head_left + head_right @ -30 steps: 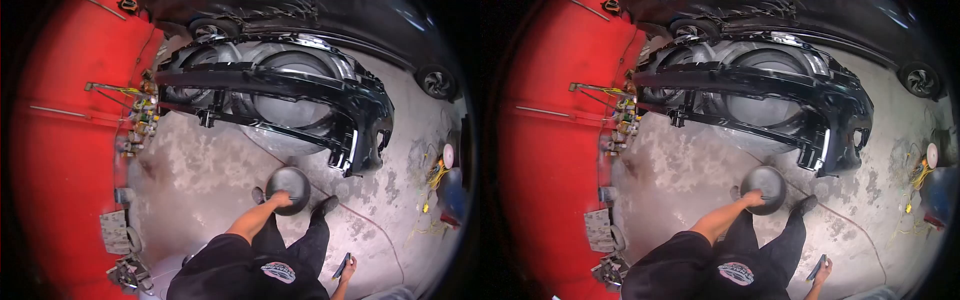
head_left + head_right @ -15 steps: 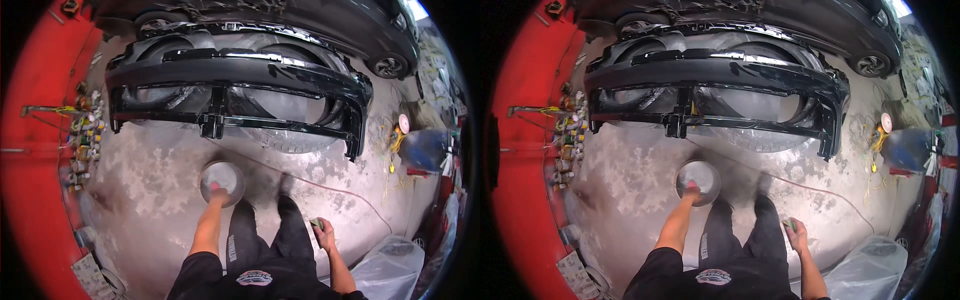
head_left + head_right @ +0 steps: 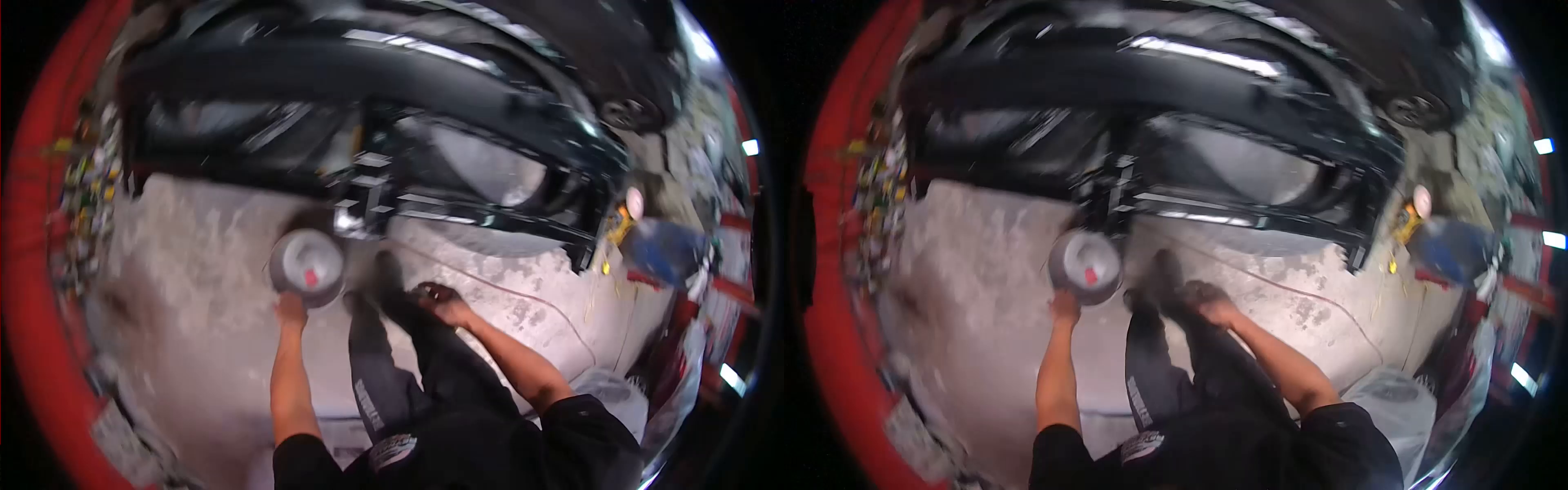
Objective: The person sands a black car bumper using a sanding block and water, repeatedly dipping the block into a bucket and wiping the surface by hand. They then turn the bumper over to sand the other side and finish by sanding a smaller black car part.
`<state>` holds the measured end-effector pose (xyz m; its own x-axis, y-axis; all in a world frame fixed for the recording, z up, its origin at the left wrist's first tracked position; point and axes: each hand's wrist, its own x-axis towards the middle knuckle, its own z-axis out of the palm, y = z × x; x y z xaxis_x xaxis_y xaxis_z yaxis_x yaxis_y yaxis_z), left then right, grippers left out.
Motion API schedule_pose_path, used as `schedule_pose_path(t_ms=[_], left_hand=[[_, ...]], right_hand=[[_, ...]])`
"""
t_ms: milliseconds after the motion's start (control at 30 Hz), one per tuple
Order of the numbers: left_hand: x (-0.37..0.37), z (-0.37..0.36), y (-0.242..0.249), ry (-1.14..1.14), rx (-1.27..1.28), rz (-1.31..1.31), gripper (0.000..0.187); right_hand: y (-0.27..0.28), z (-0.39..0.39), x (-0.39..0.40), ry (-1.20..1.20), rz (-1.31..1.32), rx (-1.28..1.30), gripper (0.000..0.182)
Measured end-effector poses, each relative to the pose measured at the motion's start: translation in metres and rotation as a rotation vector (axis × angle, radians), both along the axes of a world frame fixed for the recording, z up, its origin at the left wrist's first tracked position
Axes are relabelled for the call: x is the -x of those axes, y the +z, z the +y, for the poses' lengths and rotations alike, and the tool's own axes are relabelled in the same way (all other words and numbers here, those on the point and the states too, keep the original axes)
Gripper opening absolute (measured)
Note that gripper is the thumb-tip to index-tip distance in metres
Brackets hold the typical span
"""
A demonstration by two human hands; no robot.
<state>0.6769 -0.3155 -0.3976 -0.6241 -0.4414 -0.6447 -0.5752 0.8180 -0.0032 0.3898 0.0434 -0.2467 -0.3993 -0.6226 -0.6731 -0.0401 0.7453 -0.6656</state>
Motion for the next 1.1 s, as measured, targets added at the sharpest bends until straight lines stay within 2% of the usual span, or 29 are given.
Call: schedule_pose_path(t_ms=[33, 67, 100, 133, 167, 233, 300, 333, 367, 400, 433, 467, 500, 533, 600, 667, 733, 767, 800, 867, 900, 967, 1000, 1033, 1067, 1100], left_hand=[[-0.007, -0.003, 0.006, 0.062, -0.055, 0.011, 0.031], [-0.028, 0.003, -0.018, 0.064, -0.036, 0.007, 0.030], [-0.054, 0.018, -0.032, 0.035, 0.092, 0.119, 0.026], [-0.044, 0.016, -0.011, 0.116, 0.009, -0.019, 0.030], [-0.048, 0.020, -0.019, 0.164, -0.012, -0.116, 0.046], [-0.058, 0.045, -0.015, 0.266, -0.057, -0.073, 0.052], [-0.073, 0.068, -0.031, 0.259, -0.023, 0.203, 0.051], [-0.074, 0.077, -0.027, 0.378, -0.098, 0.251, 0.051], [-0.080, 0.077, -0.015, 0.495, -0.173, 0.303, 0.050], [-0.089, 0.080, -0.018, 0.509, -0.171, 0.297, 0.050], [-0.102, 0.084, -0.025, 0.687, -0.218, 0.423, 0.048], [-0.123, 0.096, -0.032, 0.872, -0.273, 0.542, 0.046], [-0.148, 0.109, -0.040, 0.900, -0.279, 0.523, 0.046], [-0.177, 0.118, -0.048, 1.039, -0.278, 0.568, 0.045], [-0.238, 0.153, -0.059, 1.243, -0.236, 0.552, 0.041], [-0.306, 0.207, -0.073, 1.403, -0.188, 0.430, 0.040], [-0.361, 0.260, -0.075, 1.501, -0.186, 0.346, 0.041], [-0.377, 0.275, -0.070, 1.597, -0.293, 0.226, 0.038], [-0.387, 0.289, -0.068, 1.683, -0.404, 0.111, 0.037], [-0.401, 0.317, -0.068, 1.610, -0.440, 0.097, 0.038], [-0.403, 0.319, -0.065, 1.537, -0.470, 0.080, 0.039], [-0.388, 0.296, -0.065, 1.539, -0.523, 0.104, 0.035], [-0.379, 0.282, -0.071, 1.441, -0.469, 0.259, 0.032], [-0.368, 0.265, -0.071, 1.341, -0.410, 0.407, 0.028], [-0.340, 0.228, -0.063, 1.315, -0.430, 0.402, 0.026], [-0.301, 0.185, -0.036, 1.287, -0.450, 0.387, 0.024]], right_hand=[[-0.008, -0.021, -0.001, -0.139, -0.183, -0.053, 0.050], [-0.061, -0.023, -0.008, -0.038, -0.127, -0.011, 0.047], [-0.025, -0.067, -0.002, -0.068, -0.302, -0.081, 0.046], [-0.027, -0.089, -0.012, -0.061, -0.323, -0.043, 0.049], [-0.036, -0.109, -0.018, -0.069, -0.325, -0.001, 0.051], [-0.095, -0.128, -0.041, 0.067, -0.119, 0.030, 0.051], [-0.116, -0.178, -0.068, 0.096, -0.189, 0.029, 0.052], [-0.132, -0.200, -0.080, 0.097, -0.242, 0.034, 0.053], [-0.161, -0.221, -0.098, 0.111, -0.248, 0.026, 0.053], [-0.206, -0.236, -0.114, 0.179, -0.191, 0.036, 0.052], [-0.248, -0.256, -0.128, 0.249, -0.135, 0.048, 0.052], [-0.258, -0.282, -0.133, 0.402, -0.034, -0.057, 0.051], [-0.313, -0.283, -0.141, 0.469, 0.066, -0.026, 0.050], [-0.383, -0.274, -0.145, 0.534, 0.163, 0.013, 0.049], [-0.497, -0.250, -0.151, 0.465, 0.409, 0.161, 0.052], [-0.513, -0.269, -0.143, 0.668, 0.626, -0.136, 0.056], [-0.503, -0.280, -0.152, 0.671, 0.530, -0.261, 0.054], [-0.497, -0.290, -0.154, 0.658, 0.465, -0.357, 0.051], [-0.539, -0.259, -0.155, 0.705, 0.556, -0.140, 0.050], [-0.625, -0.197, -0.157, 0.807, 0.810, 0.287, 0.046], [-0.595, -0.208, -0.153, 0.795, 0.831, 0.274, 0.046], [-0.479, -0.252, -0.150, 0.153, -0.329, 0.058, 0.046], [-0.418, -0.264, -0.138, 0.136, -0.306, 0.062, 0.046], [-0.354, -0.273, -0.129, -0.034, -0.549, -0.049, 0.048], [-0.297, -0.282, -0.121, -0.205, -0.791, -0.147, 0.050], [-0.247, -0.280, -0.118, -0.222, -0.780, -0.131, 0.050]])
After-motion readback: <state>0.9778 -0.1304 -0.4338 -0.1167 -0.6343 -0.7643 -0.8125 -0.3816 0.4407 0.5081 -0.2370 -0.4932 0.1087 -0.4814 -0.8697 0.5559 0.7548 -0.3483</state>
